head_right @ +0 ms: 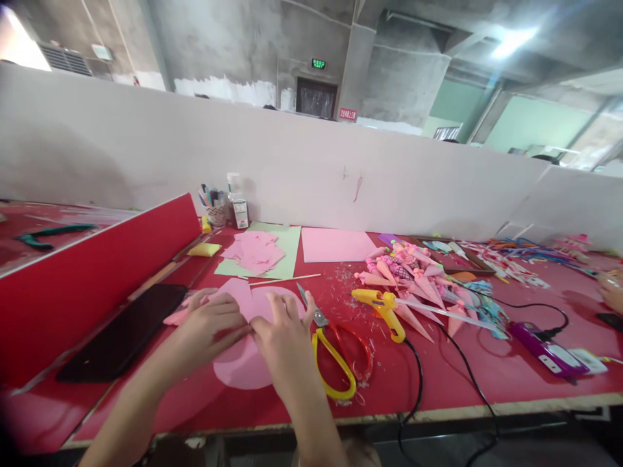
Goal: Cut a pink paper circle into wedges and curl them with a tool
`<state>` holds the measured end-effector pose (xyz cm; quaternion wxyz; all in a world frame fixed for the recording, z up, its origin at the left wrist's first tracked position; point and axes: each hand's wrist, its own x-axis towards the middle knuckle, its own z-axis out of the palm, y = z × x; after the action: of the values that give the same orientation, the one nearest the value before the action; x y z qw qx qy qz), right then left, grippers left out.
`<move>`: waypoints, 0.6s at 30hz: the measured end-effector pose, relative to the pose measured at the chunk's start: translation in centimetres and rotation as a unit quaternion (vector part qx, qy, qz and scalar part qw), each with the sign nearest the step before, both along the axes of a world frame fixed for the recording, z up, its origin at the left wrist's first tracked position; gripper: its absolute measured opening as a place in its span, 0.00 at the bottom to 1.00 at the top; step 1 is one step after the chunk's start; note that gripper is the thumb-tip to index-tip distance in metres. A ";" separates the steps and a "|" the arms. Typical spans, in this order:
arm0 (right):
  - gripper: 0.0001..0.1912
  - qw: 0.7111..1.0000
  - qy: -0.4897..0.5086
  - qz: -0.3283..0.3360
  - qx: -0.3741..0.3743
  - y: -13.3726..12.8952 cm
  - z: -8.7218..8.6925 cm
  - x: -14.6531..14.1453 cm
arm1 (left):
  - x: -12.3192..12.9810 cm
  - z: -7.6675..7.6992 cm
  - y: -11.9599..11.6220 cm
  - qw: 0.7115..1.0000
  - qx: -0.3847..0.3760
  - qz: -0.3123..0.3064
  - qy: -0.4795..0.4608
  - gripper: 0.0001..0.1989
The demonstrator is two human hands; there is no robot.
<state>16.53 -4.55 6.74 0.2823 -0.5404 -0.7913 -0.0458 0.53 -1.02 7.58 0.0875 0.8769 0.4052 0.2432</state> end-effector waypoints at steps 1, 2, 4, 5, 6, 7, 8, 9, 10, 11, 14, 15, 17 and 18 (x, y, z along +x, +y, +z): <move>0.05 1.000 0.008 0.006 0.000 0.0 -0.1 0.0 | 0.1 -0.1 0.0 1.000 -0.004 -0.016 0.011 0.14; 0.06 1.000 0.016 0.012 -0.001 0.1 -0.1 0.0 | 0.1 -0.1 -0.1 1.000 -0.012 -0.023 0.017 0.15; 0.07 0.999 0.026 0.026 -0.004 0.1 -0.1 0.1 | 0.2 -0.3 -0.1 0.999 -0.045 -0.026 -0.007 0.16; 0.08 0.999 0.026 0.033 -0.005 0.0 -0.1 0.3 | 0.2 -0.3 0.0 0.997 -0.071 -0.027 -0.034 0.16; 0.08 0.999 0.024 0.039 -0.003 -0.1 -0.1 0.4 | 0.2 -0.4 0.1 0.993 -0.099 -0.027 -0.066 0.16; 0.08 0.999 0.024 0.044 0.001 -0.2 0.0 0.5 | 0.1 -0.5 0.2 0.987 -0.123 -0.022 -0.102 0.16; 0.08 0.998 0.028 0.047 0.007 -0.3 0.1 0.7 | 0.1 -0.5 0.4 0.980 -0.140 -0.013 -0.140 0.16; 0.08 0.998 0.040 0.051 0.018 -0.5 0.3 0.9 | 0.0 -0.6 0.6 0.973 -0.148 0.006 -0.178 0.16; 0.08 0.996 0.063 0.056 0.032 -0.7 0.4 1.0 | -0.1 -0.7 0.8 0.966 -0.146 0.035 -0.212 0.16; 0.08 0.992 0.099 0.061 0.046 -0.9 0.6 1.2 | -0.2 -0.9 1.0 0.959 -0.137 0.073 -0.238 0.16; 0.07 0.956 0.280 0.064 0.056 -1.2 0.7 1.2 | -0.5 -1.3 1.3 0.945 -0.082 0.190 -0.254 0.14; 0.08 0.933 0.352 0.055 0.042 -1.1 0.6 1.0 | -0.5 -1.3 1.3 0.943 -0.062 0.222 -0.240 0.13; 0.10 0.880 0.474 0.031 0.000 -0.9 0.2 0.3 | -0.3 -1.4 1.2 0.941 -0.032 0.257 -0.216 0.12; 0.10 0.858 0.513 0.026 -0.022 -0.7 -0.1 -0.1 | -0.2 -1.3 1.1 0.941 -0.027 0.257 -0.216 0.11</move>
<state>16.40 -5.20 6.61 0.6372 -0.4728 -0.5492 0.2624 0.35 0.06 6.30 0.1307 0.6665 0.5947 0.4302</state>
